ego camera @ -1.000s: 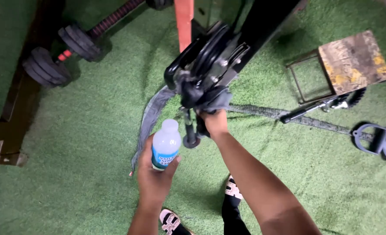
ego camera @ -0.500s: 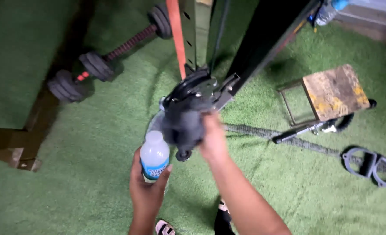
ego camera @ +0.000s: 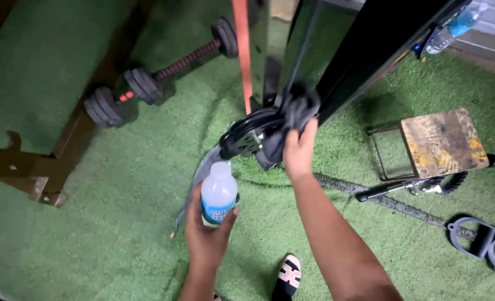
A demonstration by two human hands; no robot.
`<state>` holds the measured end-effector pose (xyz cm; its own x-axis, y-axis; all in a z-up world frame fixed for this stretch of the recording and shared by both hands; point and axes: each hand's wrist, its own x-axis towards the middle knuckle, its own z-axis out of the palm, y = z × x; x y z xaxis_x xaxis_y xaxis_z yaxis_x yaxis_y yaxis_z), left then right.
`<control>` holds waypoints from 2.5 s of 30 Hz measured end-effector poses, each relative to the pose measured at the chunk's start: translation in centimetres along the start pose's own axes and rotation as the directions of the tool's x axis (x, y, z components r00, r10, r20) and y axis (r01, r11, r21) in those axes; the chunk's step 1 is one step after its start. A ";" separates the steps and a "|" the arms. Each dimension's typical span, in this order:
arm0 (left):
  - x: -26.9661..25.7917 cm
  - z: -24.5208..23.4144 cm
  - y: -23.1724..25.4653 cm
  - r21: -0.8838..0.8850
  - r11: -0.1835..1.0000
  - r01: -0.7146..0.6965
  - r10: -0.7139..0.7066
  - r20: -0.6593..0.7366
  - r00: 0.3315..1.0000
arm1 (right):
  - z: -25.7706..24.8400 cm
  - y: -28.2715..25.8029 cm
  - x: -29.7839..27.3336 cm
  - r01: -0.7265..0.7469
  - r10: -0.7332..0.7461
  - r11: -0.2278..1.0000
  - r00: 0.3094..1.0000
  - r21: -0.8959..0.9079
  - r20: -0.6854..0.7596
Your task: Wiping down the frame and vertical bars of a cable machine with a cloth and water.
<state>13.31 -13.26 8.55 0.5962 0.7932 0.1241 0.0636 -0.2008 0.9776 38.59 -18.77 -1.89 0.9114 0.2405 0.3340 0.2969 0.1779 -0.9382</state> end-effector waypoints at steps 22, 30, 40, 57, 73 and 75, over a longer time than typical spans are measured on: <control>2.0 4.1 14.3 0.050 0.983 -0.175 0.173 0.042 0.984 | -2.8 -13.6 13.1 -0.485 0.344 0.809 0.848 0.331 0.404; 4.5 4.9 23.8 -0.298 0.940 -0.167 0.202 0.091 0.975 | 2.7 -43.0 22.5 -0.120 -0.188 0.779 0.892 0.615 0.412; 9.0 1.0 35.9 -0.497 0.805 -0.324 0.477 0.217 0.852 | 3.1 -36.4 23.6 -0.449 0.327 0.875 0.824 0.181 0.463; 12.7 2.5 55.0 0.555 0.623 -0.552 0.259 0.520 0.814 | -7.8 -49.5 21.9 -0.575 0.276 0.400 0.818 0.713 0.505; 12.4 14.1 65.6 0.753 0.378 -0.538 0.604 0.240 0.760 | -13.9 -59.4 36.6 -0.493 0.069 0.539 0.834 0.683 0.548; 12.6 14.8 67.0 0.808 0.327 -0.490 0.636 0.196 0.747 | -13.9 -60.6 37.4 -0.474 0.031 0.501 0.846 0.724 0.532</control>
<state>36.93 -25.19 73.06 0.6423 0.3519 0.6808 0.3750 -0.9190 0.1212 58.61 -33.80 66.21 0.6292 0.7164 0.3014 -0.4894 0.6664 -0.5624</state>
